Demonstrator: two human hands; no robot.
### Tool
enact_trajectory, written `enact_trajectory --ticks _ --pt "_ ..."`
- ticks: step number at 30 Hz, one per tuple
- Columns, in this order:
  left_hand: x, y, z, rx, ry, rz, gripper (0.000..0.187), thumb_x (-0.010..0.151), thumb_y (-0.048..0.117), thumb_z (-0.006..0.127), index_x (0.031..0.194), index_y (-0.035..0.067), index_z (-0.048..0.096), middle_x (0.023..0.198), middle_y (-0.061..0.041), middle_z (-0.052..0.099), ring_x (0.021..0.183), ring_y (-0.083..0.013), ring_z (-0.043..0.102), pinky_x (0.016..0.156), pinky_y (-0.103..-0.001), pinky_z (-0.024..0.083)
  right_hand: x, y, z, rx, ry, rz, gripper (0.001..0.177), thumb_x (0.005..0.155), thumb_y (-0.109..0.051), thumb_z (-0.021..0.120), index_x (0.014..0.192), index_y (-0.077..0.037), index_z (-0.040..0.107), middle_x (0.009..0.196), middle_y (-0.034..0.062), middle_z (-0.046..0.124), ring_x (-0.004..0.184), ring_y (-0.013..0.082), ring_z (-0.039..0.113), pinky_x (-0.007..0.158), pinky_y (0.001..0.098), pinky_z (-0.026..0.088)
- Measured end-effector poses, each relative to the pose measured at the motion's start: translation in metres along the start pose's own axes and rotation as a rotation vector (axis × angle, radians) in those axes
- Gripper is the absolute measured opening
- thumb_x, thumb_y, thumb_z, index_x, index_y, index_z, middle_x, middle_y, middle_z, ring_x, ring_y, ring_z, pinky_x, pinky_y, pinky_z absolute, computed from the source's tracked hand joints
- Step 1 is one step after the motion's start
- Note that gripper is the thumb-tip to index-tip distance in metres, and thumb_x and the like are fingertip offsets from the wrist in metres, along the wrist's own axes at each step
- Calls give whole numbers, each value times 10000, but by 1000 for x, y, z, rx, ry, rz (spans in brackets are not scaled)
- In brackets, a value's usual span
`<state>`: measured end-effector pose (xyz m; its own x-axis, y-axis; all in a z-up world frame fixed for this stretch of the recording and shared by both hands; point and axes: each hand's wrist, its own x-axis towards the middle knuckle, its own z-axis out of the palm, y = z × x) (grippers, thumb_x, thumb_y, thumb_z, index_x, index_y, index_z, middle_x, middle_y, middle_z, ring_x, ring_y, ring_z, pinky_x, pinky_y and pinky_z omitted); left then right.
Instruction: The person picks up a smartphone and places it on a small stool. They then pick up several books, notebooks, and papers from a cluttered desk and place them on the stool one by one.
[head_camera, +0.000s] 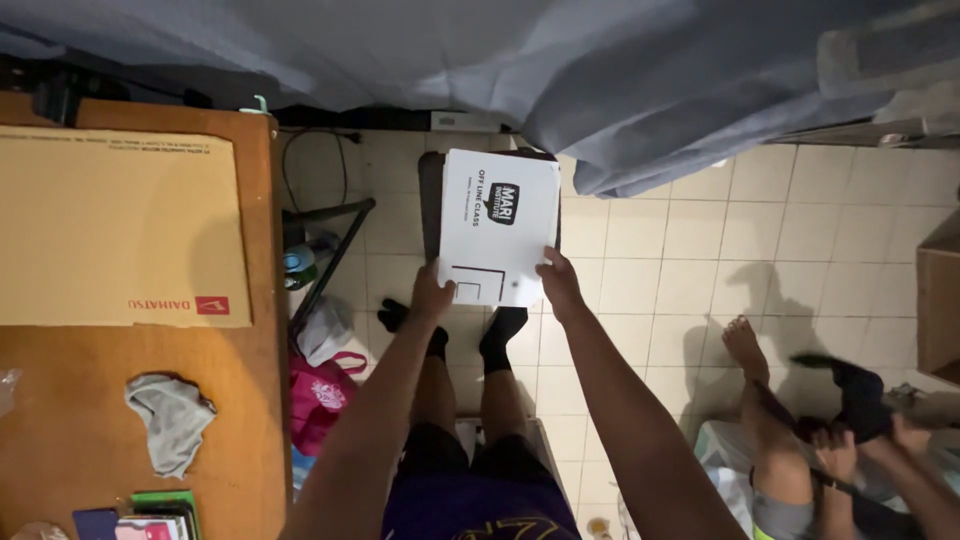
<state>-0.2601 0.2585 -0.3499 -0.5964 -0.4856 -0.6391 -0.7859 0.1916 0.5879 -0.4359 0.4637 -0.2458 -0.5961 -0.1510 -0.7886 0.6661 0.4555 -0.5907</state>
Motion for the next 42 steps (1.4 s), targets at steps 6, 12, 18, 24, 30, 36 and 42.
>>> enact_trajectory --ticks 6,12,18,24,30,36,42 --pt "-14 8 -5 20 -18 44 787 840 260 665 1545 31 400 1486 -288 453 1425 -411 437 1204 -477 361 12 21 -4 -99 14 -29 632 937 -109 642 1532 -49 437 1551 215 407 1413 347 452 1163 466 380" --pt "-59 56 -51 -382 -62 163 565 941 166 627 1485 88 500 1488 -247 489 1306 -436 544 1081 -483 491 -71 -29 -2 172 -241 -174 565 955 -145 648 1475 15 493 1424 209 526 1284 304 550 1069 455 442" --pt "-150 80 -95 -720 -98 308 418 966 141 672 1374 90 597 1344 -152 625 1115 -243 669 942 -394 558 -156 -63 8 356 -481 -137 603 914 -302 664 1410 20 546 1355 215 616 1211 368 615 1036 525 444" --pt "-221 93 -164 -602 -129 231 337 994 166 622 1330 148 631 1055 -72 689 902 -169 663 812 -335 586 -244 -110 37 215 -557 -191 468 943 -207 646 1352 18 615 1234 179 680 1111 333 681 974 473 531" --pt "-249 81 -220 -589 31 179 375 992 285 643 1357 204 625 1203 -89 681 1035 -187 686 887 -351 556 -297 -155 78 162 -634 -254 429 958 -139 614 1358 15 620 1215 171 688 1069 309 693 947 461 548" --pt "-289 84 -275 -479 219 166 378 982 272 564 1349 209 625 1109 -105 748 1060 -277 695 998 -424 512 -305 -188 121 148 -692 -324 428 940 -122 636 1346 10 615 1212 170 698 1051 305 708 945 451 555" --pt "-286 67 -316 -781 507 256 358 914 260 652 1224 88 695 1196 -173 713 1048 -304 706 973 -462 535 -314 -220 177 84 -757 -364 380 968 -99 611 1331 11 628 1211 199 703 1033 306 718 929 446 571"
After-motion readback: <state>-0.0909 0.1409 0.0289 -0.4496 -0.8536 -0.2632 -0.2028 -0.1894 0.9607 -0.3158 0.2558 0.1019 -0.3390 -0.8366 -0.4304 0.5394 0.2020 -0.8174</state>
